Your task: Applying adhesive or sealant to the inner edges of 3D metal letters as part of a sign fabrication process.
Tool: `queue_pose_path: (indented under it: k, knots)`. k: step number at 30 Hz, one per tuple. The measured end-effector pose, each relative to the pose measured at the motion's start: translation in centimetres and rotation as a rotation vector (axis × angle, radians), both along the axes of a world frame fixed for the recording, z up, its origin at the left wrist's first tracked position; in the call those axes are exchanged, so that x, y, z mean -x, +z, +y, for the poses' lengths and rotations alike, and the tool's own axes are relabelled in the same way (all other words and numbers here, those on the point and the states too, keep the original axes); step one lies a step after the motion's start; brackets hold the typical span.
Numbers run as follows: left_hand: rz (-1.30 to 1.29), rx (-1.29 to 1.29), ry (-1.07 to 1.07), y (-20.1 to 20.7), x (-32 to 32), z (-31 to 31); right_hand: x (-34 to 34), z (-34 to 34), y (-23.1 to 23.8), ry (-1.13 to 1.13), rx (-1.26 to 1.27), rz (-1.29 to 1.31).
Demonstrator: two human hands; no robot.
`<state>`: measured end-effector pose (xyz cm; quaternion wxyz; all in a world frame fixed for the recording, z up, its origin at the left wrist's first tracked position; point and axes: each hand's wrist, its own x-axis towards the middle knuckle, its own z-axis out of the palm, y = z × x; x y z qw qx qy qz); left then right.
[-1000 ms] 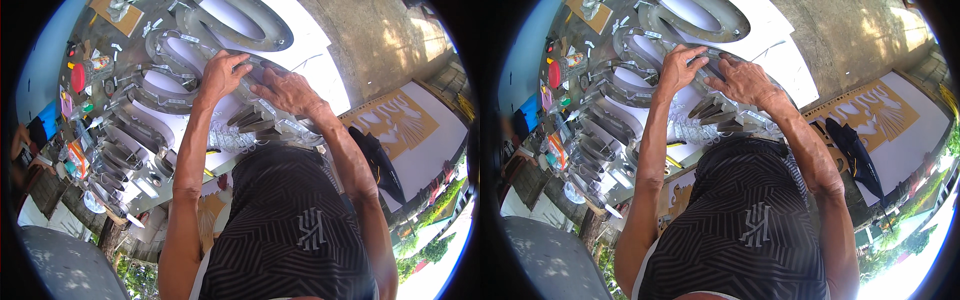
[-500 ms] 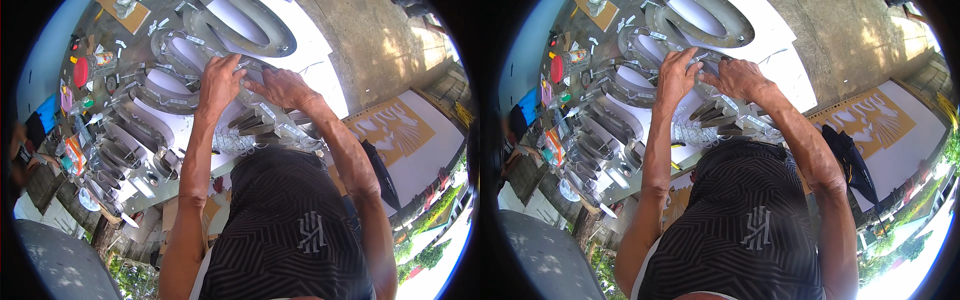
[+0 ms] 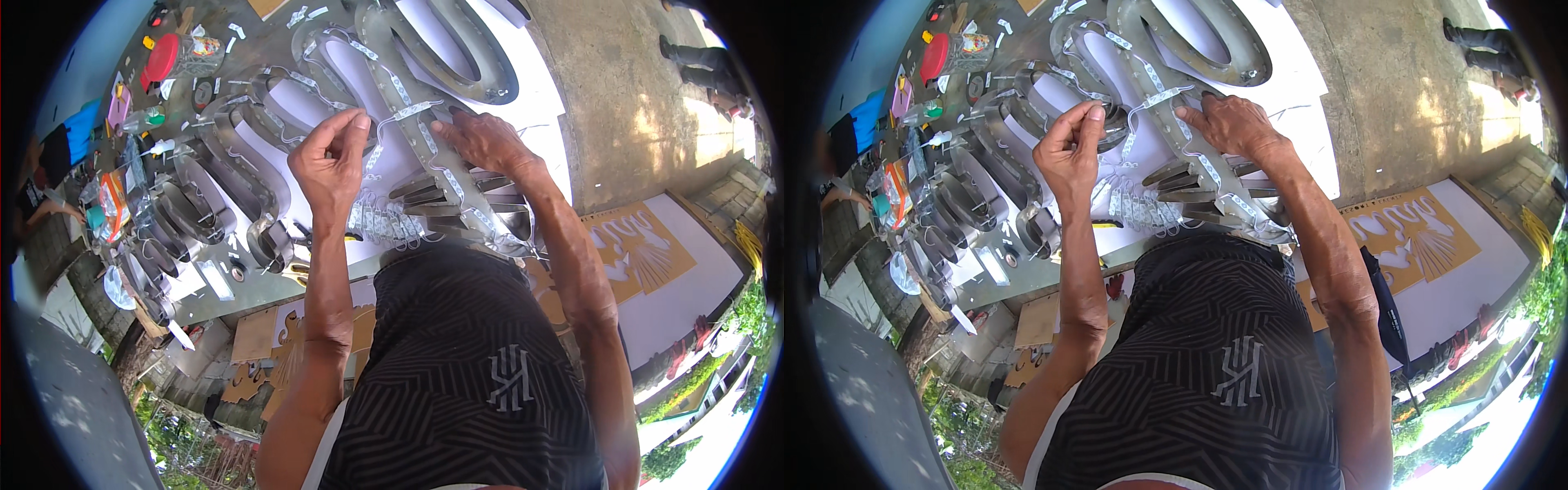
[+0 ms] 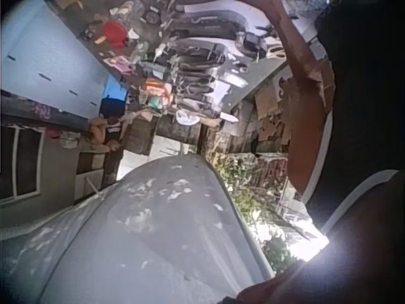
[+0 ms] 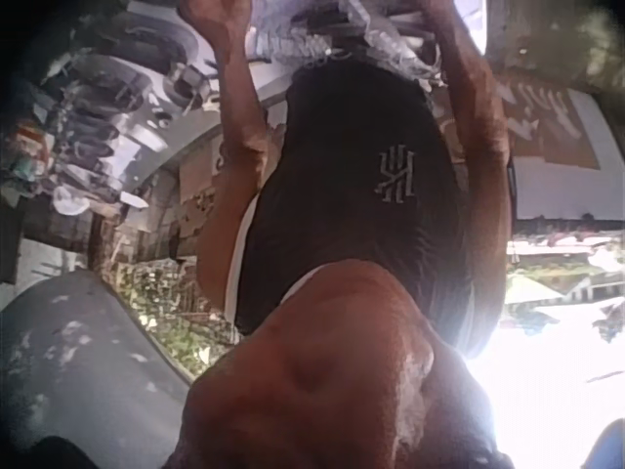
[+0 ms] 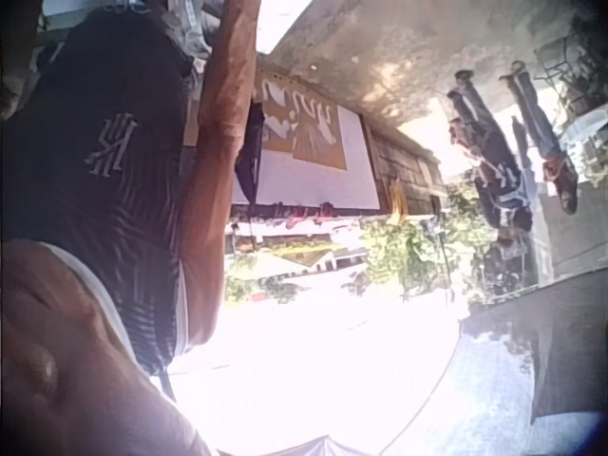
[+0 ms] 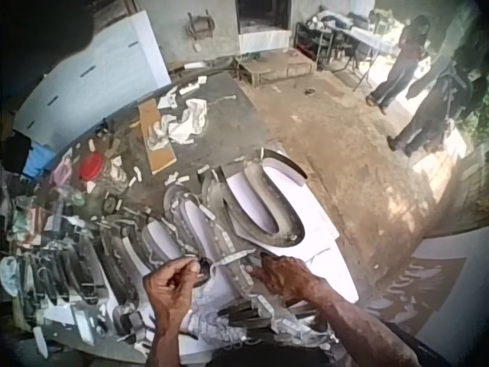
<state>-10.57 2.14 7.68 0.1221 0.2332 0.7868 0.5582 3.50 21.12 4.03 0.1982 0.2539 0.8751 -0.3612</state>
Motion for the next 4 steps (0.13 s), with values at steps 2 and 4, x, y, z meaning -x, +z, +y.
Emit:
queue_pose_path:
  k: [2,4]
  knots:
    - [0.083,-0.250,-0.030,2.9,-0.1,-0.5,0.1,0.0,-0.3,0.035,-0.020,-0.002]
    - [0.070,-0.412,-0.018,4.8,-0.3,-1.1,0.6,-0.1,-0.2,0.034,-0.015,-0.041]
